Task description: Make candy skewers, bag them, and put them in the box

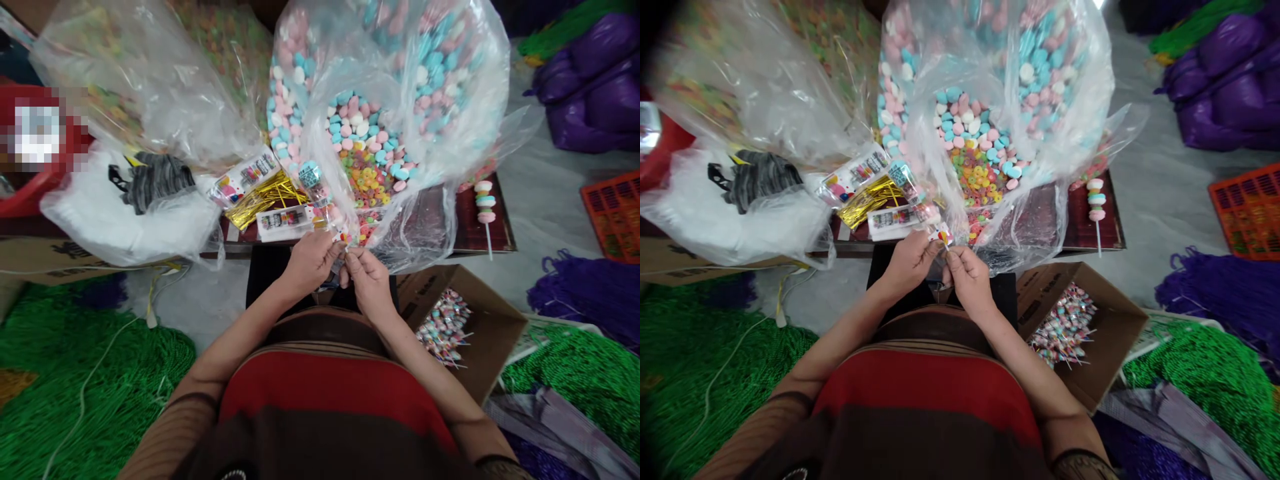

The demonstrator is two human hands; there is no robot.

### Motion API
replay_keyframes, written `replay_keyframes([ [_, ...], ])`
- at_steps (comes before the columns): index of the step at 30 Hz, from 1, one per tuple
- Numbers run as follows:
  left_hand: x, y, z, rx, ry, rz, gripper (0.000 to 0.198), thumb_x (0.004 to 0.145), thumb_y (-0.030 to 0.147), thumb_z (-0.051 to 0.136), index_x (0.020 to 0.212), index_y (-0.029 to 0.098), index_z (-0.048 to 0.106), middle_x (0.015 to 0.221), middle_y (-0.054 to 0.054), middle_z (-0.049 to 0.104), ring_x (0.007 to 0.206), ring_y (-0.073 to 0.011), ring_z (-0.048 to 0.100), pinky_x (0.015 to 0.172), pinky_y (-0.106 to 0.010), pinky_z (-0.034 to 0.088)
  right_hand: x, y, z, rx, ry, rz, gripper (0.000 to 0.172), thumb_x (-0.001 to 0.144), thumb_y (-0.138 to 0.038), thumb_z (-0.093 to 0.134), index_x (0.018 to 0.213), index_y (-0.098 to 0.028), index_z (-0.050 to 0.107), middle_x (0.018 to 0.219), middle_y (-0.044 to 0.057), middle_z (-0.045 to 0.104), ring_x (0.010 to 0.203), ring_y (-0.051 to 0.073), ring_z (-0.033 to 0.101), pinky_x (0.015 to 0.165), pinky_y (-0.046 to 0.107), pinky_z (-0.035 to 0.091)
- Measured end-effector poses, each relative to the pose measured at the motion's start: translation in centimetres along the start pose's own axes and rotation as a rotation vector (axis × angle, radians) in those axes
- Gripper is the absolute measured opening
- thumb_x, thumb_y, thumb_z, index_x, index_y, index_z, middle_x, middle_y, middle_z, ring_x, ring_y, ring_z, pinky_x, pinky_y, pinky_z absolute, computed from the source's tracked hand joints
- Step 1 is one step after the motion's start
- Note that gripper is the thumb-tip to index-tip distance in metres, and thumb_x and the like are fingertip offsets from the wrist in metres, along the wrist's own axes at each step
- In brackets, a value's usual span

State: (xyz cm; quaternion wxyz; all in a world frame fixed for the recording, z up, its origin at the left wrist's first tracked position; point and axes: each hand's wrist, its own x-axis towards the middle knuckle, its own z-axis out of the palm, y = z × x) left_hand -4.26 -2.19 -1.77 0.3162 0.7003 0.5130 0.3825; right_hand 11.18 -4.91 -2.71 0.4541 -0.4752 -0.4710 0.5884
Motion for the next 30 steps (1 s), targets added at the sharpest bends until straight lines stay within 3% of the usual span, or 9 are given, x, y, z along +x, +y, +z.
replay_keyframes([
  [2, -0.1, -0.1, -0.4, -0.279, -0.018, -0.118, 0.057, 0.093, 0.074, 0.043, 0.078, 0.02, 0.055, 0.072, -0.001, 0.059, 0.069, -0.0145, 0.053, 0.069, -0.029, 0.044, -0.1, -0.1, 0.0, -0.012, -0.004, -0.006, 0.034, 0.095, -0.056, 0.059, 0.091, -0.022, 0.063, 0.052, -0.008, 0.055, 0.048, 0.01, 0.047, 0.054, 0.024, 0.04],
  [6, 0.8, 0.3, -0.9, -0.862, 0.104, -0.32, 0.068, 0.079, 0.085, 0.054, 0.102, 0.022, 0.062, 0.087, -0.003, 0.067, 0.082, -0.017, 0.064, 0.075, -0.03, 0.05, -0.3, -0.1, 0.1, 0.001, -0.016, 0.003, 0.034, 0.094, -0.056, 0.06, 0.091, -0.022, 0.063, 0.052, -0.008, 0.054, 0.047, 0.01, 0.046, 0.053, 0.024, 0.039],
  [10, 2.0, 1.9, -0.9, -1.129, 0.012, -0.412, 0.066, 0.069, 0.073, 0.077, 0.111, 0.023, 0.065, 0.069, 0.001, 0.062, 0.073, -0.0173, 0.066, 0.064, -0.027, 0.05, -0.5, -0.1, 0.4, -0.025, -0.043, 0.016, 0.037, 0.093, -0.059, 0.061, 0.088, -0.022, 0.062, 0.052, -0.008, 0.055, 0.047, 0.01, 0.047, 0.053, 0.025, 0.04],
  [14, 1.7, 3.3, 0.0, -1.245, 0.004, -0.432, 0.057, 0.068, 0.054, 0.088, 0.109, 0.021, 0.068, 0.054, 0.009, 0.045, 0.06, -0.0114, 0.059, 0.052, -0.02, 0.045, -0.7, 0.0, 0.6, -0.026, -0.078, -0.001, 0.04, 0.092, -0.061, 0.061, 0.083, -0.022, 0.06, 0.051, -0.007, 0.054, 0.046, 0.01, 0.046, 0.052, 0.025, 0.04],
  [19, 0.8, 3.3, 1.3, -1.241, 0.011, -0.472, 0.044, 0.079, 0.056, 0.08, 0.1, 0.019, 0.069, 0.051, 0.009, 0.038, 0.052, -0.0102, 0.052, 0.042, -0.019, 0.043, -0.7, 0.3, 1.0, -0.019, -0.058, 0.007, 0.043, 0.094, -0.061, 0.058, 0.078, -0.022, 0.059, 0.052, -0.007, 0.052, 0.046, 0.009, 0.045, 0.052, 0.025, 0.039],
  [22, 0.7, 2.9, 1.3, -1.203, -0.018, -0.515, 0.044, 0.079, 0.06, 0.077, 0.084, 0.018, 0.065, 0.05, 0.008, 0.039, 0.051, -0.0107, 0.053, 0.046, -0.022, 0.047, -0.3, -0.5, 0.1, -0.077, -0.125, 0.006, 0.046, 0.094, -0.062, 0.058, 0.076, -0.021, 0.061, 0.051, -0.006, 0.053, 0.046, 0.009, 0.046, 0.053, 0.024, 0.04],
  [25, 0.7, 2.7, 0.8, -1.201, -0.03, -0.498, 0.047, 0.08, 0.062, 0.076, 0.074, 0.018, 0.06, 0.046, 0.009, 0.036, 0.054, -0.0105, 0.056, 0.061, -0.026, 0.055, 0.5, -2.0, -2.2, -0.231, -0.241, 0.01, 0.042, 0.087, -0.061, 0.069, 0.074, -0.02, 0.069, 0.056, -0.003, 0.061, 0.052, 0.011, 0.053, 0.057, 0.026, 0.045],
  [27, 0.5, 2.9, 0.3, -1.226, -0.109, -0.453, 0.047, 0.078, 0.061, 0.079, 0.072, 0.018, 0.06, 0.044, 0.01, 0.035, 0.053, -0.0102, 0.057, 0.072, -0.029, 0.057, 1.2, -3.0, -3.7, -0.231, -0.16, -0.015, 0.037, 0.082, -0.059, 0.075, 0.083, -0.022, 0.074, 0.064, -0.002, 0.066, 0.057, 0.013, 0.057, 0.059, 0.028, 0.048],
  [30, -0.1, 3.6, 0.4, -1.347, -0.407, -0.431, 0.047, 0.075, 0.059, 0.082, 0.069, 0.018, 0.06, 0.042, 0.01, 0.035, 0.047, -0.0103, 0.054, 0.075, -0.033, 0.057, 2.3, -4.1, -4.6, -0.022, -0.08, -0.066, 0.044, 0.077, -0.062, 0.077, 0.103, -0.026, 0.075, 0.08, 0.002, 0.073, 0.069, 0.017, 0.065, 0.065, 0.033, 0.054],
])
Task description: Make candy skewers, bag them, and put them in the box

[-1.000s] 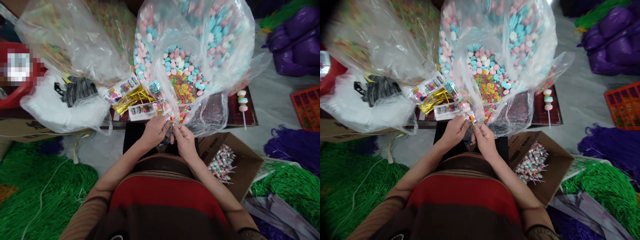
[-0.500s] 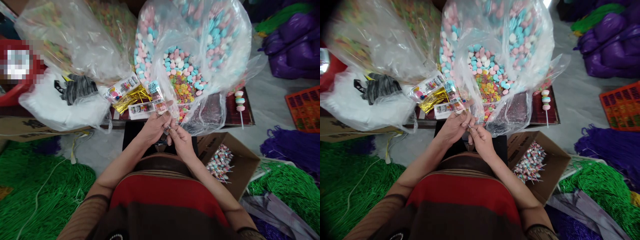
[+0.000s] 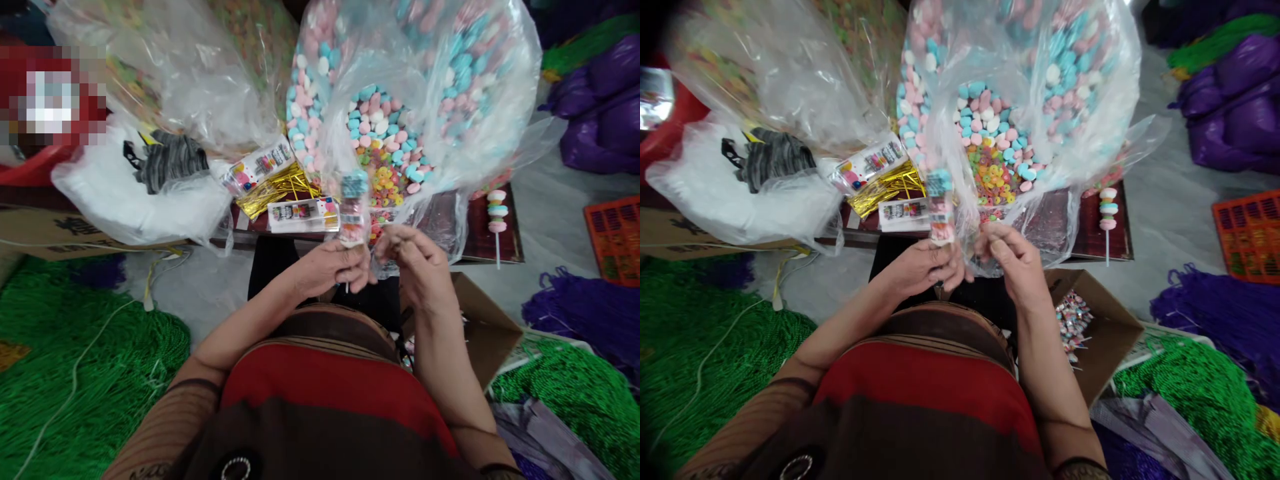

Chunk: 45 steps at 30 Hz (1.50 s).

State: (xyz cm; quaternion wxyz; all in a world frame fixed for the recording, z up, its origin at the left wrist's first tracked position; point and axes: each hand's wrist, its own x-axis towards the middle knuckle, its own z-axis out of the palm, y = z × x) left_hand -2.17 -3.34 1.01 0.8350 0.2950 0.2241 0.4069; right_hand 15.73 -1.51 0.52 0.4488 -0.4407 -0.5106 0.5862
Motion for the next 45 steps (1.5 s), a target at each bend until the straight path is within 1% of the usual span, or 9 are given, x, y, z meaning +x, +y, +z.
replay_keyframes([
  [4, 0.0, -1.6, 1.0, -0.131, -0.366, -0.285, 0.056, 0.07, 0.068, 0.08, 0.062, 0.02, 0.052, 0.039, 0.01, 0.031, 0.04, -0.011, 0.046, 0.063, -0.035, 0.056, 0.7, -0.6, 1.6, 0.215, -0.239, 0.104, 0.076, 0.059, -0.081, 0.077, 0.113, -0.028, 0.069, 0.096, 0.008, 0.076, 0.086, 0.027, 0.072, 0.074, 0.044, 0.06],
  [6, 0.1, -2.1, 0.9, -0.1, -0.386, -0.325, 0.06, 0.068, 0.073, 0.078, 0.063, 0.021, 0.049, 0.04, 0.01, 0.031, 0.039, -0.0109, 0.044, 0.06, -0.035, 0.055, 0.7, -0.7, 2.9, 0.211, -0.269, 0.128, 0.073, 0.062, -0.083, 0.073, 0.109, -0.027, 0.066, 0.085, 0.006, 0.074, 0.086, 0.028, 0.073, 0.076, 0.047, 0.061],
  [14, 0.5, -1.3, -1.3, 0.687, 0.514, 0.214, 0.043, 0.078, 0.061, 0.075, 0.083, 0.023, 0.056, 0.068, 0.001, 0.058, 0.063, -0.0145, 0.054, 0.067, -0.029, 0.046, 1.9, 0.5, 5.4, 0.055, 0.257, -0.161, 0.037, 0.08, -0.059, 0.076, 0.091, -0.028, 0.057, 0.081, 0.001, 0.071, 0.083, 0.021, 0.072, 0.076, 0.037, 0.059],
  [20, -0.9, -0.7, -1.5, 0.111, -0.156, -0.182, 0.057, 0.075, 0.075, 0.07, 0.077, 0.022, 0.051, 0.045, 0.013, 0.028, 0.037, -0.0069, 0.029, 0.05, -0.028, 0.044, 1.8, -1.3, 2.7, 0.04, -0.102, -0.025, 0.06, 0.063, -0.075, 0.081, 0.097, -0.028, 0.065, 0.084, 0.005, 0.074, 0.084, 0.027, 0.072, 0.064, 0.041, 0.059],
  [22, -1.0, -0.7, -1.4, 0.042, -0.194, -0.215, 0.057, 0.074, 0.075, 0.071, 0.078, 0.021, 0.051, 0.045, 0.013, 0.026, 0.036, -0.0065, 0.027, 0.048, -0.028, 0.044, 2.0, -1.6, 2.3, 0.043, -0.132, -0.024, 0.058, 0.064, -0.073, 0.081, 0.096, -0.028, 0.064, 0.081, 0.005, 0.073, 0.083, 0.027, 0.072, 0.061, 0.04, 0.058],
  [30, -0.4, -1.0, -3.3, 0.852, 0.61, 0.345, 0.026, 0.087, 0.04, 0.071, 0.074, 0.023, 0.056, 0.066, 0.0, 0.055, 0.068, -0.0173, 0.056, 0.071, -0.029, 0.042, 3.8, 0.3, 6.1, -0.024, 0.123, -0.154, 0.038, 0.085, -0.061, 0.07, 0.1, -0.028, 0.061, 0.092, 0.003, 0.072, 0.088, 0.02, 0.072, 0.069, 0.033, 0.059],
  [35, -2.0, 0.2, -5.8, 0.471, 0.646, 0.501, 0.037, 0.091, 0.057, 0.063, 0.079, 0.023, 0.059, 0.052, 0.007, 0.044, 0.046, -0.0104, 0.041, 0.058, -0.026, 0.041, 7.1, 0.8, 7.8, -0.208, -0.055, -0.17, 0.034, 0.092, -0.058, 0.063, 0.106, -0.027, 0.069, 0.1, 0.003, 0.074, 0.088, 0.019, 0.07, 0.071, 0.033, 0.058],
  [40, -3.2, 2.4, -7.0, 0.033, 0.759, 0.613, 0.037, 0.09, 0.051, 0.069, 0.074, 0.021, 0.056, 0.046, 0.012, 0.031, 0.038, -0.005, 0.028, 0.05, -0.021, 0.044, 12.6, 2.1, 9.9, -0.947, -0.08, -0.216, 0.015, 0.092, -0.026, 0.063, 0.095, -0.018, 0.076, 0.102, 0.012, 0.076, 0.103, 0.029, 0.068, 0.095, 0.046, 0.052],
  [45, -3.5, 2.8, -7.1, -0.082, 0.793, 0.568, 0.035, 0.095, 0.044, 0.066, 0.073, 0.019, 0.057, 0.043, 0.012, 0.032, 0.036, -0.0037, 0.03, 0.049, -0.019, 0.045, 14.8, 3.1, 12.0, -1.383, -0.108, -0.076, 0.027, 0.093, -0.024, 0.058, 0.11, -0.01, 0.074, 0.116, 0.023, 0.072, 0.108, 0.037, 0.067, 0.091, 0.048, 0.051],
])
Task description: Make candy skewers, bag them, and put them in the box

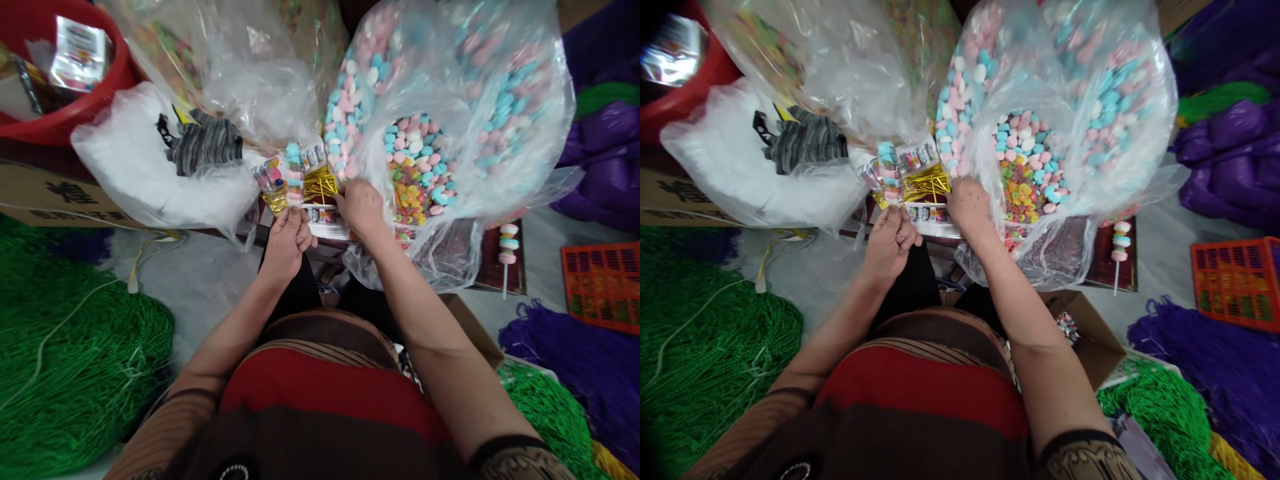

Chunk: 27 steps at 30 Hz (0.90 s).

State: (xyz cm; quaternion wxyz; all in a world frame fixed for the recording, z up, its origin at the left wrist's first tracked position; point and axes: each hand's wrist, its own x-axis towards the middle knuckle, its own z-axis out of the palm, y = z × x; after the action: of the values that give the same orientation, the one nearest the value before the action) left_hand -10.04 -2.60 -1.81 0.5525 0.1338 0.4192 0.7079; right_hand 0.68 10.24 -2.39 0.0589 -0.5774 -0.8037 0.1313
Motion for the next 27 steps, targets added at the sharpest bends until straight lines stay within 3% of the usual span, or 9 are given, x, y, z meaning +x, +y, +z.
replay_keyframes([
  [3, 0.0, -0.4, -0.1, -0.013, -0.012, -0.028, 0.036, 0.095, 0.045, 0.065, 0.073, 0.018, 0.057, 0.043, 0.012, 0.032, 0.035, -0.0036, 0.03, 0.048, -0.019, 0.045, 0.2, -0.3, 0.1, -0.068, -0.028, 0.01, 0.033, 0.096, -0.018, 0.047, 0.115, -0.01, 0.073, 0.115, 0.023, 0.073, 0.107, 0.035, 0.068, 0.089, 0.045, 0.051],
  [8, 0.4, -0.4, -0.3, -0.009, -0.01, -0.058, 0.037, 0.096, 0.047, 0.064, 0.073, 0.019, 0.056, 0.043, 0.012, 0.031, 0.035, -0.0036, 0.03, 0.048, -0.018, 0.045, 0.5, 0.4, -0.1, -0.028, -0.016, 0.02, 0.031, 0.095, -0.021, 0.046, 0.103, -0.014, 0.076, 0.107, 0.02, 0.077, 0.099, 0.033, 0.069, 0.086, 0.042, 0.05],
  [16, 0.5, -0.8, -0.3, 0.045, -0.035, -0.094, 0.035, 0.093, 0.05, 0.066, 0.078, 0.02, 0.056, 0.045, 0.013, 0.032, 0.035, -0.0039, 0.029, 0.045, -0.019, 0.043, 0.7, 2.9, 0.6, 0.571, 0.146, 0.019, 0.016, 0.089, -0.02, 0.054, 0.078, -0.018, 0.065, 0.073, 0.002, 0.071, 0.068, 0.016, 0.064, 0.072, 0.029, 0.047],
  [22, 0.8, -1.5, -0.3, 0.174, -0.088, -0.116, 0.034, 0.088, 0.05, 0.07, 0.08, 0.019, 0.057, 0.049, 0.012, 0.034, 0.036, -0.0028, 0.025, 0.037, -0.018, 0.024, -3.8, 2.1, -1.5, 0.914, 0.157, -0.127, 0.015, 0.088, -0.034, 0.061, 0.082, -0.021, 0.066, 0.061, -0.005, 0.055, 0.056, 0.011, 0.049, 0.058, 0.025, 0.04],
  [25, 0.7, -2.2, -0.1, 0.303, -0.105, -0.134, 0.031, 0.089, 0.045, 0.067, 0.076, 0.02, 0.054, 0.051, 0.011, 0.032, 0.039, -0.0031, 0.022, 0.039, -0.019, 0.018, -6.8, 1.4, -1.9, 0.859, 0.097, -0.216, 0.011, 0.086, -0.029, 0.061, 0.081, -0.021, 0.067, 0.062, -0.005, 0.055, 0.057, 0.01, 0.047, 0.057, 0.024, 0.039],
  [27, 0.6, -2.7, 0.2, 0.397, -0.116, -0.117, 0.03, 0.089, 0.039, 0.064, 0.072, 0.02, 0.049, 0.053, 0.01, 0.033, 0.042, -0.0039, 0.024, 0.041, -0.02, 0.019, -8.1, 1.2, -1.5, 0.749, 0.129, -0.233, 0.01, 0.084, -0.023, 0.059, 0.078, -0.02, 0.066, 0.062, -0.004, 0.056, 0.057, 0.011, 0.048, 0.058, 0.025, 0.039],
])
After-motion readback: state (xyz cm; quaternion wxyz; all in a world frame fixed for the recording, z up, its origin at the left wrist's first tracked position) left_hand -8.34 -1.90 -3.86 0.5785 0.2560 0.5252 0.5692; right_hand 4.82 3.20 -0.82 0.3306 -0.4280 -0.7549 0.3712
